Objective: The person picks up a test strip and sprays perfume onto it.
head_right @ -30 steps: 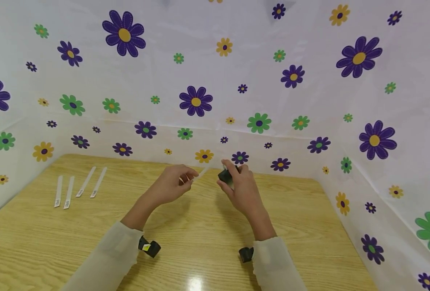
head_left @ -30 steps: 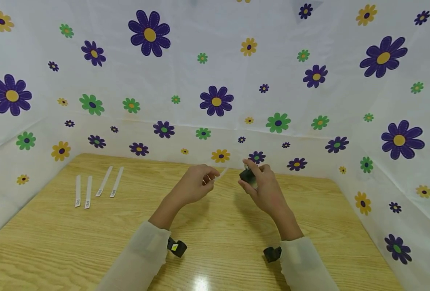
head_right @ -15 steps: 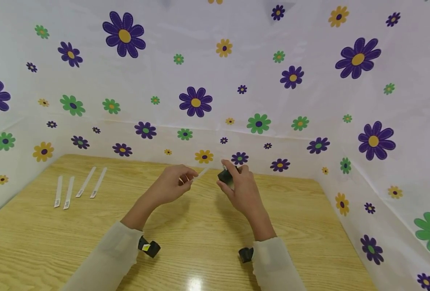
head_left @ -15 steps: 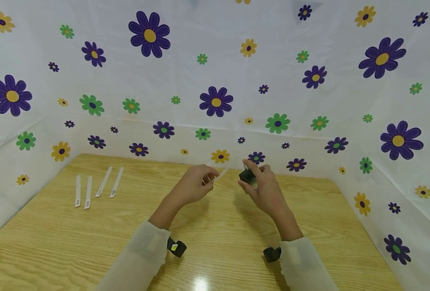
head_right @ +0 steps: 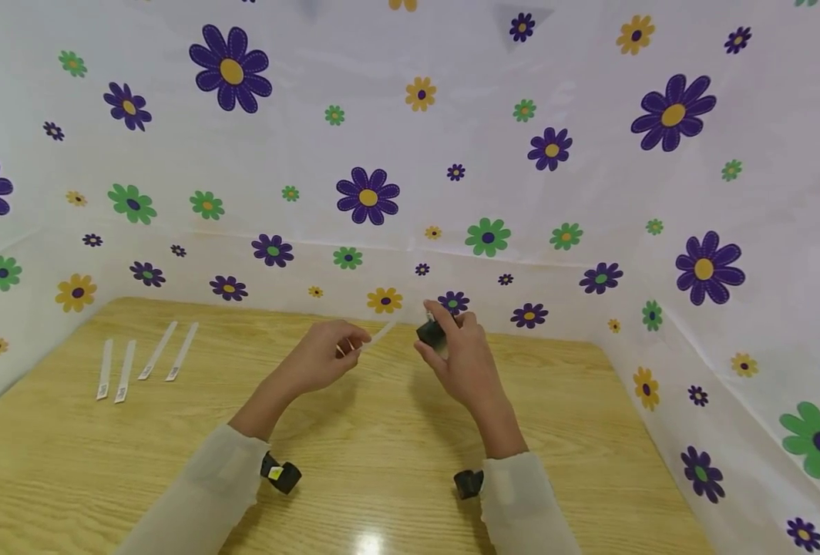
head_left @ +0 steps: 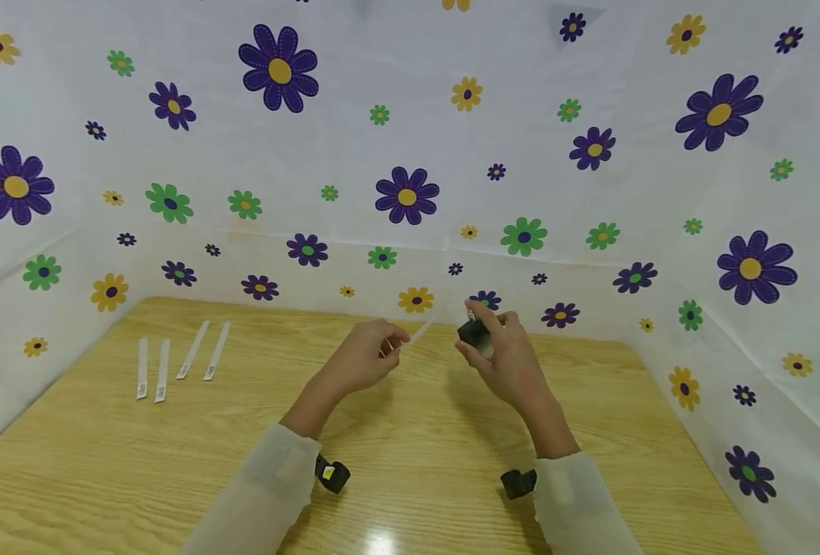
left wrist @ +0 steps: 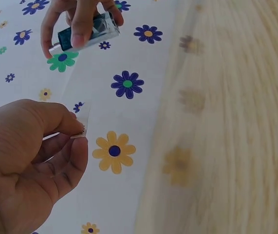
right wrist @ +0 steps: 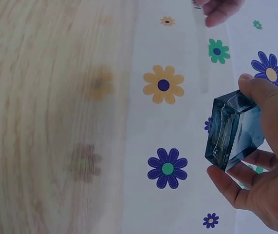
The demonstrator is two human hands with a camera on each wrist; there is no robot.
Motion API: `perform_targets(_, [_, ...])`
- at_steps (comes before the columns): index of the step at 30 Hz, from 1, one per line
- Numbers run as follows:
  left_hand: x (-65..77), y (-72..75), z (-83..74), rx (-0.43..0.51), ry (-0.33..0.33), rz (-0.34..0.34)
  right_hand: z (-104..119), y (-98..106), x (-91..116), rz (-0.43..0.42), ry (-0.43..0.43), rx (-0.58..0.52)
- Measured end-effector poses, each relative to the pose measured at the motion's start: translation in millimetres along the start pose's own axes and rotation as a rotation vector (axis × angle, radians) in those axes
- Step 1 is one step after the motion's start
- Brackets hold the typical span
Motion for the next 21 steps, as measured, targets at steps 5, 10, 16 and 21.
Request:
perform_targets(5, [-6.8,-1.9,18.2,-0.009,0.055,0.000,-0.3,4.3,0.5,-0.010,0.011,-0.005])
perform_targets(10, [-11.9,4.2,48.6,0.026,0.188,-0.013,0.1,6.4,0.4,-0.024,0.022,-0.006])
perform_targets(16, [-10.6,16.4,81.1,0.055,0.287,-0.055,1.1,9.2,0.6,-0.038,0.022,-0.009])
perform_targets(21, [-4.8,24.5,100.9,0.063,0.328,-0.076,0.2,9.2,0.8,-0.033,0.026,-0.003])
Point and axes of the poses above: each hand's wrist, its own x-axis away from the middle knuckle, its own y-axis out of the back of the hand, z = x × y, the point moved 8 cm from there along -x, towards the middle knuckle, and after that the axes turned 15 degrees about y, right-handed, at the moved point
